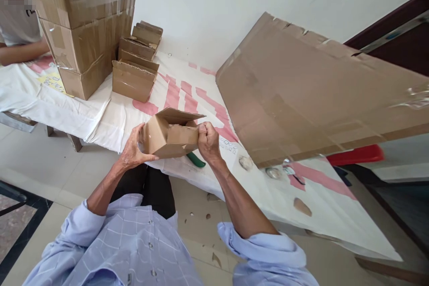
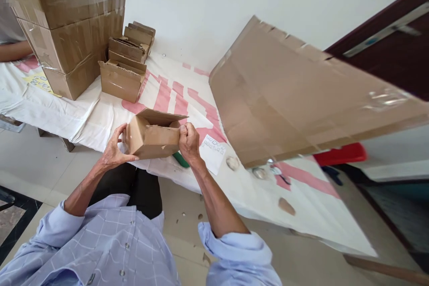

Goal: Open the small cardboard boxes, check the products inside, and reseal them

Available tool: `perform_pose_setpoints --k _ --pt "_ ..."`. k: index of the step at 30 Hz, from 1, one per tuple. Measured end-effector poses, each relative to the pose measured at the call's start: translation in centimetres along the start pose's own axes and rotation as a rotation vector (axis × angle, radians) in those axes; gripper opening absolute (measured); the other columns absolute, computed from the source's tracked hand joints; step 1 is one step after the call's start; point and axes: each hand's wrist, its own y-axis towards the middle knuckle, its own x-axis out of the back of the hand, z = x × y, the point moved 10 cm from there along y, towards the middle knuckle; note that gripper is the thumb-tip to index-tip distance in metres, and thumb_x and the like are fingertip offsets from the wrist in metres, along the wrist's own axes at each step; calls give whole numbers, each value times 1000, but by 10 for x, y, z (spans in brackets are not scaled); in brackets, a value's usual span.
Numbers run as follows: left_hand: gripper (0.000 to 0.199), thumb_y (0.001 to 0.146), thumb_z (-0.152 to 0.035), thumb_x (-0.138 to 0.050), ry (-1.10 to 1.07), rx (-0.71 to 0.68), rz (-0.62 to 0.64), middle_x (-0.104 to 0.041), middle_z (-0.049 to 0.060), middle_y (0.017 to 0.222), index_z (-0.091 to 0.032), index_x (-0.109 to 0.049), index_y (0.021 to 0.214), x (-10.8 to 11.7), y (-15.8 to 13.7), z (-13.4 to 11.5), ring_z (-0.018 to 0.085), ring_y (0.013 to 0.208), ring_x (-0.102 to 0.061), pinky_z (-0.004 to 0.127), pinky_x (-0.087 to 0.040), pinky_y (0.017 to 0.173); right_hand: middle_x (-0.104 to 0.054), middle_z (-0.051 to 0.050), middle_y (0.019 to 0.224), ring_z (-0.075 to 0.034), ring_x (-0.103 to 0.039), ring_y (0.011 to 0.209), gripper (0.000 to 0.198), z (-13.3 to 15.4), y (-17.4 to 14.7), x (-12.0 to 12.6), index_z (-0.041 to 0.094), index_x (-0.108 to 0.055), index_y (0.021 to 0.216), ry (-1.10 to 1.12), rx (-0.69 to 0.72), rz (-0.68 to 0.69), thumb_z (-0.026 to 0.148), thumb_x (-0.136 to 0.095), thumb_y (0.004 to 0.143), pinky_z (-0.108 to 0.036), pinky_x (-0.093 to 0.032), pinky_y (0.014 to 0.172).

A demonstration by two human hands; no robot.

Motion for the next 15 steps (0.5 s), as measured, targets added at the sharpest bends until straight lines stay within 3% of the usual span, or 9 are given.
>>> perform_pose_setpoints --k 3,7,11,15 --pt "142 62 -58 -106 18 69 57 -46 23 172 -26 -30 178 3 1 6 51 157 -49 66 -52 121 -59 -2 80 -24 -54 79 40 25 -5 -13 30 -42 82 -45 92 7 59 -42 109 -41 -48 80" --pt "145 63 -54 -105 -41 115 68 -41 25 176 -27 -24 180 12 8 12 52 160 -45 62 -58 114 -71 -10 104 -29 -66 104 36 44 -7 -13 28 -57 98 58 137 -46 61 -46 109 -47 -55 97" --pt "146 57 -51 -109 -155 186 71 -51 23 170 -28 -30 178 31 20 20 50 156 -53 55 -63 108 -73 -13 126 -31 -69 117 50 18 -11 -1 27 -64 120 307 -56 -145 73 -50 106 -52 -58 105" --pt "135 49 -48 -113 -254 204 59 -64 19 161 -23 -51 166 62 32 22 47 154 -57 50 -58 119 -77 -13 126 -31 -71 122 68 -3 -27 -17 27 -69 120 542 -220 -60 90 -56 97 -51 -59 108"
